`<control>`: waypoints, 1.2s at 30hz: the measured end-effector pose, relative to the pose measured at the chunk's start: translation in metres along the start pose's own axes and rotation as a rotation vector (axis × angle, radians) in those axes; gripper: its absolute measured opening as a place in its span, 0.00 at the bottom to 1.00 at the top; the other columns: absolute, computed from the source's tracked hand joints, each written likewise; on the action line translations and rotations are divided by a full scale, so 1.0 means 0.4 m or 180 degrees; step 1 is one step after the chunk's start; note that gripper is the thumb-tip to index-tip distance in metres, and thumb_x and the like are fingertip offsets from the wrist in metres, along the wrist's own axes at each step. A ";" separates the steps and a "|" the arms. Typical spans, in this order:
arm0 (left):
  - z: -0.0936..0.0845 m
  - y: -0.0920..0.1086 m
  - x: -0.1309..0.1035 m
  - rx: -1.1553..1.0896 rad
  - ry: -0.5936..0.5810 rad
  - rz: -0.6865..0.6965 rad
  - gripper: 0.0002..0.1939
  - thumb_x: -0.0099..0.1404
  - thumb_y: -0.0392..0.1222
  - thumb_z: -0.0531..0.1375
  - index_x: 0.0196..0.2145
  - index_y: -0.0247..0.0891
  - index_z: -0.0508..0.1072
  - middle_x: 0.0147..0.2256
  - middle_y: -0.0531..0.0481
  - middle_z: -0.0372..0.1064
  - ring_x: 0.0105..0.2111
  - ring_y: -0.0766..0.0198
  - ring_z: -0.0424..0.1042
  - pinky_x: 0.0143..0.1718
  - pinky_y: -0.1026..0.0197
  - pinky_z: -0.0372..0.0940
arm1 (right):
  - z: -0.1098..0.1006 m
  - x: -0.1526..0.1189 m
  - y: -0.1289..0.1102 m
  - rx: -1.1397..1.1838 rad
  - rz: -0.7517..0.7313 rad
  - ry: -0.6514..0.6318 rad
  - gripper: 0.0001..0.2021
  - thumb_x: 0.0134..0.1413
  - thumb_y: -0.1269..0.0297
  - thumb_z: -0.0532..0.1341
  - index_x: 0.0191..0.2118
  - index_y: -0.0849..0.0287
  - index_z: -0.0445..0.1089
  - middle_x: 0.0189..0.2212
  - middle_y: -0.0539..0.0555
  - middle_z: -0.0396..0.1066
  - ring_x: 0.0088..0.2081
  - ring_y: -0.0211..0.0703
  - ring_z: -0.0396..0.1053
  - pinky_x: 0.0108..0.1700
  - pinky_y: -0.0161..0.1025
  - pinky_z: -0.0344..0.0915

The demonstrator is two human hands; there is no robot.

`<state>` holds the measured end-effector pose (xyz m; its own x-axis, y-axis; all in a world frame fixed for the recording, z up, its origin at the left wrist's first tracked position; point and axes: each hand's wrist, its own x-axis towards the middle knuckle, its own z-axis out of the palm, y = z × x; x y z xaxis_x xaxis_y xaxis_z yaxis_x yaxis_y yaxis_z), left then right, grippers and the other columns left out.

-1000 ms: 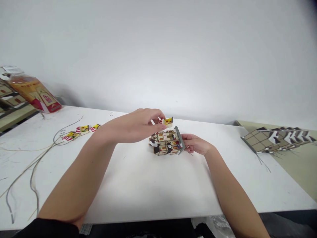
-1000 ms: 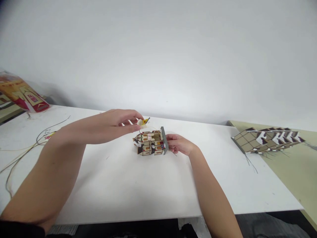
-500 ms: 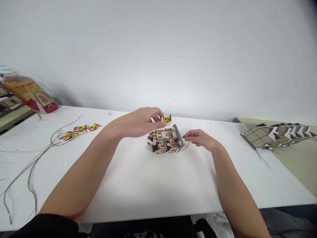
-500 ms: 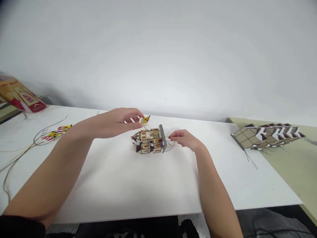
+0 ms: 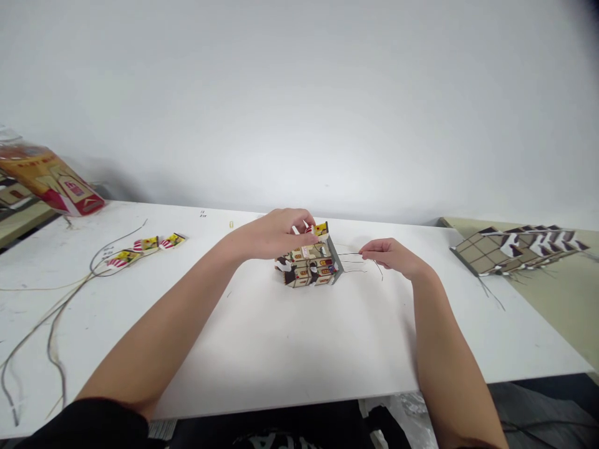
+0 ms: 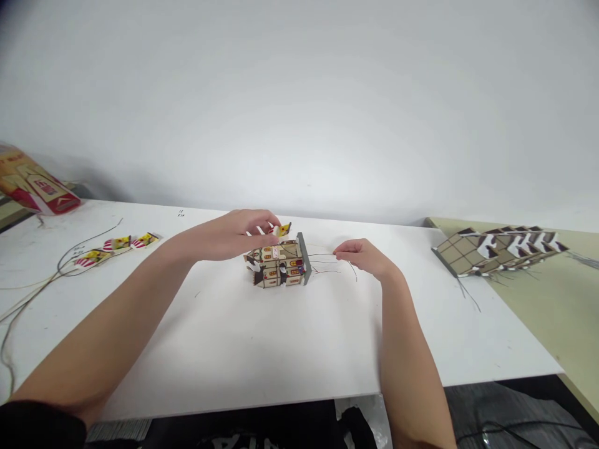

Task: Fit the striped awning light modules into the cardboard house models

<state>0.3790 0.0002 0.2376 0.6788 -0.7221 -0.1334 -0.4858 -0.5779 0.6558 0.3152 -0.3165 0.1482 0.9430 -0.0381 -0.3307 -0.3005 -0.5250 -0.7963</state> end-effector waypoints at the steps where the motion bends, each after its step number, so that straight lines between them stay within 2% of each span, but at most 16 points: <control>1: 0.003 0.000 0.003 -0.0021 -0.0002 0.0002 0.25 0.63 0.63 0.51 0.50 0.45 0.67 0.51 0.47 0.67 0.45 0.61 0.69 0.36 0.65 0.64 | -0.006 -0.001 0.004 0.0058 0.0002 0.0016 0.17 0.46 0.51 0.66 0.37 0.58 0.76 0.22 0.48 0.61 0.24 0.32 0.50 0.26 0.35 0.47; 5: 0.017 0.001 0.014 -0.0172 -0.0066 0.0015 0.25 0.62 0.63 0.52 0.50 0.46 0.66 0.52 0.48 0.67 0.44 0.61 0.69 0.34 0.65 0.64 | -0.026 0.000 0.028 0.0263 0.0049 0.0137 0.17 0.44 0.52 0.67 0.37 0.58 0.76 0.22 0.48 0.61 0.24 0.32 0.49 0.25 0.35 0.46; 9: 0.038 -0.003 0.029 -0.0241 -0.0086 0.0086 0.24 0.61 0.62 0.55 0.46 0.43 0.68 0.49 0.48 0.68 0.41 0.62 0.69 0.32 0.65 0.63 | -0.046 0.000 0.052 0.0281 0.0071 0.0295 0.18 0.42 0.51 0.68 0.38 0.58 0.76 0.22 0.48 0.61 0.24 0.32 0.50 0.25 0.35 0.48; 12: 0.054 -0.011 0.038 -0.0188 -0.0010 0.0187 0.23 0.61 0.62 0.55 0.44 0.43 0.68 0.48 0.48 0.67 0.42 0.61 0.68 0.35 0.63 0.63 | -0.062 -0.005 0.066 0.0283 0.0100 0.0413 0.21 0.40 0.51 0.70 0.39 0.58 0.75 0.23 0.49 0.62 0.24 0.33 0.51 0.25 0.35 0.49; 18: 0.080 -0.023 0.051 0.0278 0.0140 0.0250 0.20 0.63 0.58 0.54 0.46 0.44 0.68 0.49 0.48 0.65 0.46 0.59 0.65 0.42 0.61 0.60 | -0.088 -0.018 0.086 0.0268 0.0193 0.0459 0.20 0.39 0.52 0.71 0.39 0.57 0.76 0.24 0.49 0.64 0.23 0.32 0.51 0.24 0.35 0.49; 26: 0.097 -0.034 0.062 0.0921 0.0105 0.0119 0.22 0.65 0.61 0.50 0.45 0.42 0.68 0.46 0.47 0.67 0.37 0.61 0.67 0.33 0.61 0.57 | -0.110 -0.015 0.127 0.0108 0.0349 0.0675 0.19 0.38 0.52 0.71 0.38 0.54 0.76 0.26 0.50 0.67 0.23 0.32 0.52 0.24 0.35 0.49; 32: 0.102 -0.033 0.062 0.1093 0.0133 0.0159 0.19 0.65 0.55 0.51 0.44 0.40 0.69 0.45 0.46 0.68 0.40 0.59 0.67 0.33 0.61 0.57 | -0.110 -0.011 0.131 -0.0255 0.0510 0.0933 0.18 0.38 0.50 0.69 0.36 0.54 0.77 0.32 0.54 0.72 0.28 0.38 0.60 0.26 0.36 0.54; 36: 0.105 -0.020 0.060 0.1148 0.0074 0.0132 0.16 0.64 0.51 0.51 0.37 0.37 0.71 0.42 0.44 0.68 0.35 0.61 0.67 0.31 0.61 0.56 | -0.101 -0.007 0.124 -0.0572 0.0453 0.1144 0.13 0.41 0.54 0.67 0.32 0.55 0.77 0.34 0.55 0.74 0.33 0.43 0.66 0.31 0.39 0.60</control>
<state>0.3762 -0.0287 0.1982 0.6648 -0.7412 -0.0927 -0.6733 -0.6484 0.3553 0.3035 -0.3768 0.1300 0.8934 -0.3982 -0.2081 -0.4315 -0.6316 -0.6441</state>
